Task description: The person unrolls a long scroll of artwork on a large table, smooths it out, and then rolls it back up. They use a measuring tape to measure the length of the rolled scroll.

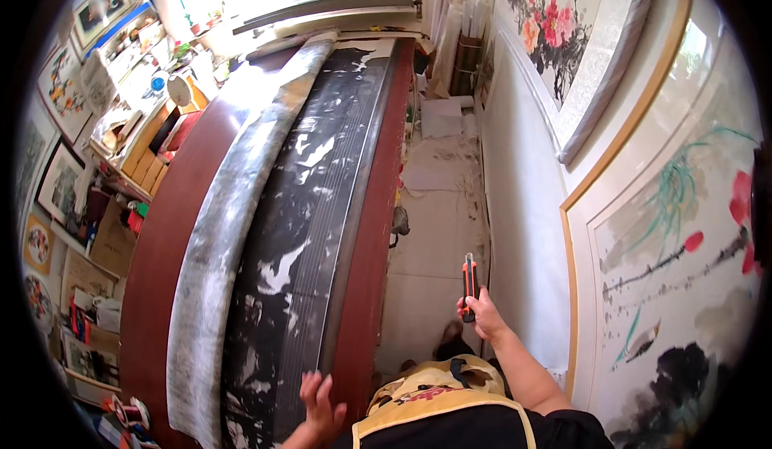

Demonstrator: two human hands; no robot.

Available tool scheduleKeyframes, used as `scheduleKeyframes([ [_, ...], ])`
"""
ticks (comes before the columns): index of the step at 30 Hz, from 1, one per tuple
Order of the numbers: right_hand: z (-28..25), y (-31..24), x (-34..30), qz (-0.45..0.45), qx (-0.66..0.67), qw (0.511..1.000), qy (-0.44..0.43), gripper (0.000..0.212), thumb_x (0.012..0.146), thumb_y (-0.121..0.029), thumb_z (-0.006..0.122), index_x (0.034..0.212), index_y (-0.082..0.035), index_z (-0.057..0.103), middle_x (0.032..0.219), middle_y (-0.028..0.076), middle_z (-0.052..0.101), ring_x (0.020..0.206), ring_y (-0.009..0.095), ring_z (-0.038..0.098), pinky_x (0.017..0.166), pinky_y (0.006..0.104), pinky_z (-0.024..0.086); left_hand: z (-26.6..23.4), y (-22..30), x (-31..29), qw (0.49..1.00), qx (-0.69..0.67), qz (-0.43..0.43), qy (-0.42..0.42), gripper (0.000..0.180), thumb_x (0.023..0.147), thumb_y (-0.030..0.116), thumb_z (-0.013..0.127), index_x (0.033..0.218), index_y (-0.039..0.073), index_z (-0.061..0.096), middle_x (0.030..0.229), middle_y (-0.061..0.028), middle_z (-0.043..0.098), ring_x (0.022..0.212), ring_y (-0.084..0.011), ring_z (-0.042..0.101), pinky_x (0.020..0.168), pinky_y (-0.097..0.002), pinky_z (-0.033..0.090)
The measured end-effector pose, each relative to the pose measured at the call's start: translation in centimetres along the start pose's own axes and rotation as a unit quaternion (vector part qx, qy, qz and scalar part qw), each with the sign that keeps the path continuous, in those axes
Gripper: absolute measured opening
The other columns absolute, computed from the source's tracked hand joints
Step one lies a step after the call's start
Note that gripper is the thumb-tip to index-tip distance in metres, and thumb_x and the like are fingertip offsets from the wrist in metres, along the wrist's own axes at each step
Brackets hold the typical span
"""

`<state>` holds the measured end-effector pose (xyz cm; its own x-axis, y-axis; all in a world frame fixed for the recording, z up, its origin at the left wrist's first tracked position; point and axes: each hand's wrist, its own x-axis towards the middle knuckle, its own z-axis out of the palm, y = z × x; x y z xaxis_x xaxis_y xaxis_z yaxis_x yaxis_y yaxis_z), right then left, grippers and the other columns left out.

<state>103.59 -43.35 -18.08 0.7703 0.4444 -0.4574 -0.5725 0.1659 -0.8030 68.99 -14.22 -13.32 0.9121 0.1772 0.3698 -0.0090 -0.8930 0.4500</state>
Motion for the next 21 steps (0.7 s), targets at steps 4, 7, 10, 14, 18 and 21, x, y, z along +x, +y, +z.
scheduleKeyframes([
  [4,-2.1,-2.1,8.2,0.005,-0.003,0.998,0.063,0.024,0.1,-0.015,0.05,0.12,-0.009,0.038,0.096,0.011,0.061,0.081,0.018,0.063,0.07,0.0326,0.055,8.1,-3.1,21.4,0.991,-0.007,-0.022,0.133,0.057,0.101,0.039,0.045,0.14,-0.003,0.044,0.148,-0.0242,0.028,0.138,-0.0426,0.028,0.115,-0.0554,0.024],
  [7,-4.4,-6.7,15.9,0.002,0.033,0.996,0.078,0.024,0.099,-0.014,0.051,0.118,-0.007,0.038,0.1,0.012,0.061,0.084,0.019,0.064,0.07,0.0331,0.056,14.9,-3.5,34.8,0.976,-0.073,-0.059,0.195,0.054,0.101,0.033,0.047,0.141,-0.003,0.041,0.15,-0.0229,0.026,0.14,-0.0431,0.025,0.115,-0.0541,0.023],
  [10,-6.8,-11.6,23.4,-0.022,0.069,0.993,0.096,0.021,0.098,-0.012,0.054,0.113,-0.006,0.041,0.103,0.014,0.06,0.085,0.022,0.064,0.072,0.0349,0.056,20.3,-5.0,44.6,0.978,-0.071,-0.104,0.168,0.055,0.099,0.027,0.052,0.143,-0.002,0.037,0.151,-0.0228,0.025,0.141,-0.0449,0.023,0.116,-0.0544,0.022],
  [14,-8.8,-19.5,33.5,-0.087,0.046,0.992,0.084,0.016,0.098,-0.008,0.054,0.11,-0.004,0.044,0.105,0.014,0.058,0.089,0.023,0.063,0.075,0.0347,0.057,24.9,-9.9,48.9,0.988,0.045,-0.126,0.072,0.068,0.092,0.02,0.063,0.147,-0.001,0.03,0.153,-0.0247,0.022,0.144,-0.0466,0.018,0.118,-0.0544,0.02],
  [18,-8.7,-27.2,42.7,-0.081,0.031,0.994,0.069,0.022,0.099,-0.01,0.055,0.116,-0.001,0.045,0.103,0.011,0.059,0.09,0.019,0.065,0.077,0.0326,0.056,25.2,-10.1,50.3,0.986,0.052,-0.157,-0.02,0.07,0.09,0.021,0.065,0.147,-0.001,0.031,0.153,-0.0252,0.025,0.144,-0.047,0.02,0.118,-0.0545,0.02],
  [21,-7.1,-32.1,49.7,-0.086,0.022,0.995,0.039,0.024,0.1,-0.012,0.056,0.118,0.001,0.047,0.104,0.012,0.06,0.091,0.019,0.065,0.08,0.0323,0.056,25.9,-11.1,50.8,0.988,0.053,-0.142,-0.038,0.069,0.089,0.025,0.065,0.145,-0.001,0.035,0.15,-0.0247,0.031,0.142,-0.0461,0.026,0.118,-0.056,0.021],
])
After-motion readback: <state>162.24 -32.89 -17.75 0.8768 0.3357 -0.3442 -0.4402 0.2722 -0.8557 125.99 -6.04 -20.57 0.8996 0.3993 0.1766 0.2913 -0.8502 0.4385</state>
